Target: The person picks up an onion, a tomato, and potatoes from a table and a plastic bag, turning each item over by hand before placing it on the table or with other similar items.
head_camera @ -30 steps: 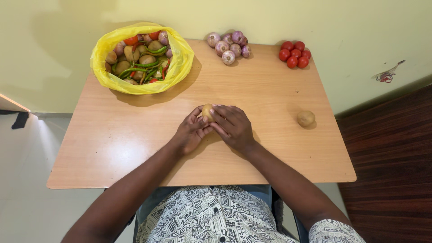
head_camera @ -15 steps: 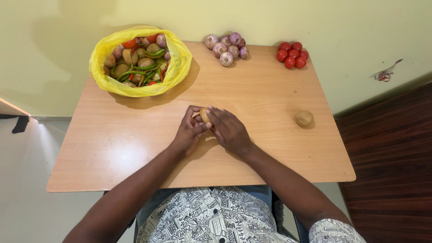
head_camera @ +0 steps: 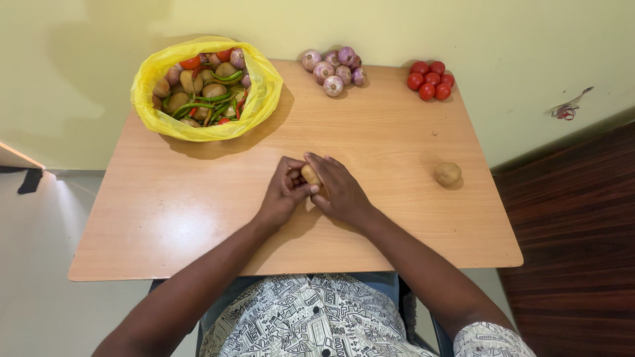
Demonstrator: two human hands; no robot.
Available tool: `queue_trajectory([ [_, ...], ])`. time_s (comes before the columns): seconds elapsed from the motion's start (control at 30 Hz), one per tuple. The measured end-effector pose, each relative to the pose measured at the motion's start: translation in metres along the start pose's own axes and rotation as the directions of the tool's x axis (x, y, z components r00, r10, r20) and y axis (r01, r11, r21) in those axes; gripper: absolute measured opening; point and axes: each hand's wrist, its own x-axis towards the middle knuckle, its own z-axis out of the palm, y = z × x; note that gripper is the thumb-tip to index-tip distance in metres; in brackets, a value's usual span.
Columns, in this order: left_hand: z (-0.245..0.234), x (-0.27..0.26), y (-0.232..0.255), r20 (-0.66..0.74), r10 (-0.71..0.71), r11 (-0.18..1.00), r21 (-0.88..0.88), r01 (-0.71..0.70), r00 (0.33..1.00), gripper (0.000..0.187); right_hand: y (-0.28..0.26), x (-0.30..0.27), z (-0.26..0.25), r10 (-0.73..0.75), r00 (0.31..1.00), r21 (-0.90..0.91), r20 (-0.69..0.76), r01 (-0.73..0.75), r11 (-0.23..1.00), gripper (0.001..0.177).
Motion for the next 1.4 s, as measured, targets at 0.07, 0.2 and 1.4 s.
queue_trajectory([
  [0.07, -0.001, 0.002, 0.004, -0.028, -0.077, 0.994, -0.085, 0.075, 0.997, 0.04, -0.001, -0.001, 0.001, 0.05, 0.999, 0.014, 0.003, -0.05, 0.999, 0.08],
  [0.2, -0.005, 0.005, 0.002, 0.004, -0.143, 0.969, -0.202, 0.141, 0.99, 0.025, -0.001, 0.001, -0.002, -0.187, 0.972, -0.205, -0.139, 0.156, 0.966, 0.056],
  [1.4, -0.003, 0.005, 0.008, 0.021, -0.167, 0.976, -0.137, 0.168, 0.986, 0.043, -0.001, -0.001, -0.002, -0.07, 0.993, -0.063, -0.093, 0.065, 0.996, 0.067],
])
